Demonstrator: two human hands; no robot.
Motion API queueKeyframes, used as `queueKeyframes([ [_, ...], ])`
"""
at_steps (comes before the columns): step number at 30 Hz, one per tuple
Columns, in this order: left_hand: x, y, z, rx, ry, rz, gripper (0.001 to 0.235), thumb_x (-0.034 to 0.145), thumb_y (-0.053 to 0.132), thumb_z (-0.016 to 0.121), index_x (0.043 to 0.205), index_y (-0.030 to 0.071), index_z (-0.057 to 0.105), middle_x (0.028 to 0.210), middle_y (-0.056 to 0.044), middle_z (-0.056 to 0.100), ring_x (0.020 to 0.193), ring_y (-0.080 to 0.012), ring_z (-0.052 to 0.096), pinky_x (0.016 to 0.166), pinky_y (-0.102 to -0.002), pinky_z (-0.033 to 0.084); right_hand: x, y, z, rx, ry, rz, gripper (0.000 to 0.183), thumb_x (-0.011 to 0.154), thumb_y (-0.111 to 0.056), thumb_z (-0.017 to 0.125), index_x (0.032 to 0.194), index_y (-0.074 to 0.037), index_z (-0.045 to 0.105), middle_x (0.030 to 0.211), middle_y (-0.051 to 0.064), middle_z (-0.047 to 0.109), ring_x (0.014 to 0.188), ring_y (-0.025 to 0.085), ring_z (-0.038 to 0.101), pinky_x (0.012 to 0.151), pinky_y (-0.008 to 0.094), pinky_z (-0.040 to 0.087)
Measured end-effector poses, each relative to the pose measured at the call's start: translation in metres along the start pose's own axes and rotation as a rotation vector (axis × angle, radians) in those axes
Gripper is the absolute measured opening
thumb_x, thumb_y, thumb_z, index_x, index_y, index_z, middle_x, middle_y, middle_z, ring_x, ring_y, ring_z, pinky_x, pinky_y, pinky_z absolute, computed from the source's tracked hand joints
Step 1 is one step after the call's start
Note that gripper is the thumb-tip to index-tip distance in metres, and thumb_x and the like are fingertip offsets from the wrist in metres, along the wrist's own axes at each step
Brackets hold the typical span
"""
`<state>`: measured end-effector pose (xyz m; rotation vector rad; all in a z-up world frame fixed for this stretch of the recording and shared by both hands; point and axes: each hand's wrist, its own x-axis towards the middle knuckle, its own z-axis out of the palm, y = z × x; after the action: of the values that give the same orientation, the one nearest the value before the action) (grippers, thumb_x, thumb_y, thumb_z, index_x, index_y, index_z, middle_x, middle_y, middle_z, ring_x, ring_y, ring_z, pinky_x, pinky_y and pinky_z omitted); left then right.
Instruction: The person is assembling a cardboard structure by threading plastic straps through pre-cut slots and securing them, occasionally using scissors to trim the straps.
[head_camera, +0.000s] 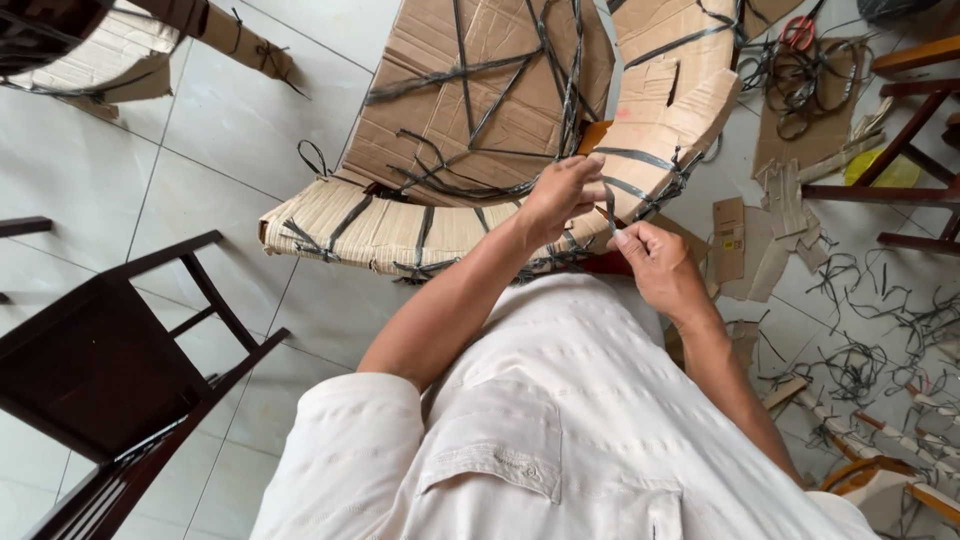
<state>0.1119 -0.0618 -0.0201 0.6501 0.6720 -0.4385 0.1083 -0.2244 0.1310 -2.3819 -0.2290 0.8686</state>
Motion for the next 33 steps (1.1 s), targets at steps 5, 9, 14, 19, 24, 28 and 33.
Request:
queueKeyframes([
  [5,-0.034,0.030,0.030,0.427,0.497,0.156,0.094,0.087,0.060,0.068,0.159,0.008,0.036,0.154,-0.023,0.048,0.144,-0.0402,0.046,0.123,-0.049,0.032,0.004,0.001,0.004,0.060,0.035,-0.101,0.025,0.108,-0.032,0.062,0.096,-0.013,0.074,0.066,0.019,0.060,0.061,0.027,0.058,0.062,0.043,0.048],
  [9,-0.062,0.027,0.043,0.059,0.545,0.030,0.087,0.091,0.047,0.066,0.157,0.004,0.028,0.145,-0.034,0.044,0.124,-0.0450,0.062,0.112,-0.050,0.049,0.025,0.019,-0.014,0.051,-0.007,-0.167,0.023,0.108,-0.029,0.062,0.095,-0.014,0.073,0.065,0.018,0.062,0.061,0.034,0.062,0.061,0.042,0.049],
  [14,-0.017,0.000,0.037,-0.143,0.546,0.025,0.085,0.092,0.031,0.072,0.153,-0.006,0.026,0.125,-0.019,0.049,0.086,-0.0147,0.057,0.088,-0.037,0.059,0.050,0.027,-0.052,0.091,-0.189,-0.313,0.020,0.105,-0.022,0.060,0.093,-0.009,0.070,0.068,0.024,0.065,0.071,0.045,0.068,0.062,0.049,0.052],
  [19,-0.052,0.017,0.106,-0.178,0.746,0.218,0.087,0.087,0.029,0.076,0.156,0.002,0.028,0.146,-0.023,0.034,0.122,-0.0342,0.053,0.107,-0.053,0.045,0.069,0.039,-0.082,0.098,-0.236,-0.386,0.021,0.106,-0.023,0.058,0.092,-0.011,0.068,0.069,0.021,0.065,0.072,0.043,0.069,0.062,0.048,0.053],
  [24,-0.056,0.006,0.128,-0.218,0.692,0.077,0.083,0.092,0.044,0.070,0.155,0.008,0.029,0.139,-0.012,0.041,0.110,-0.0268,0.060,0.086,-0.036,0.054,0.080,0.045,-0.109,0.099,-0.264,-0.454,0.020,0.106,-0.021,0.058,0.093,-0.009,0.067,0.071,0.022,0.067,0.072,0.042,0.070,0.064,0.049,0.055],
  [28,-0.023,0.013,0.133,-0.314,0.516,0.194,0.061,0.097,0.033,0.067,0.141,0.002,0.039,0.112,-0.015,0.068,0.081,-0.0251,0.073,0.076,-0.035,0.059,0.090,0.056,-0.121,0.032,-0.342,-0.497,0.022,0.106,-0.027,0.057,0.093,-0.011,0.064,0.073,0.019,0.067,0.074,0.043,0.069,0.064,0.049,0.053],
  [33,0.016,0.035,0.132,-0.075,0.581,0.508,0.080,0.095,0.019,0.070,0.154,-0.009,0.025,0.102,-0.018,0.068,0.079,-0.0251,0.076,0.075,-0.035,0.062,0.097,0.063,-0.128,-0.020,-0.338,-0.570,0.021,0.106,-0.026,0.056,0.094,-0.010,0.063,0.075,0.018,0.067,0.076,0.042,0.069,0.064,0.049,0.053],
])
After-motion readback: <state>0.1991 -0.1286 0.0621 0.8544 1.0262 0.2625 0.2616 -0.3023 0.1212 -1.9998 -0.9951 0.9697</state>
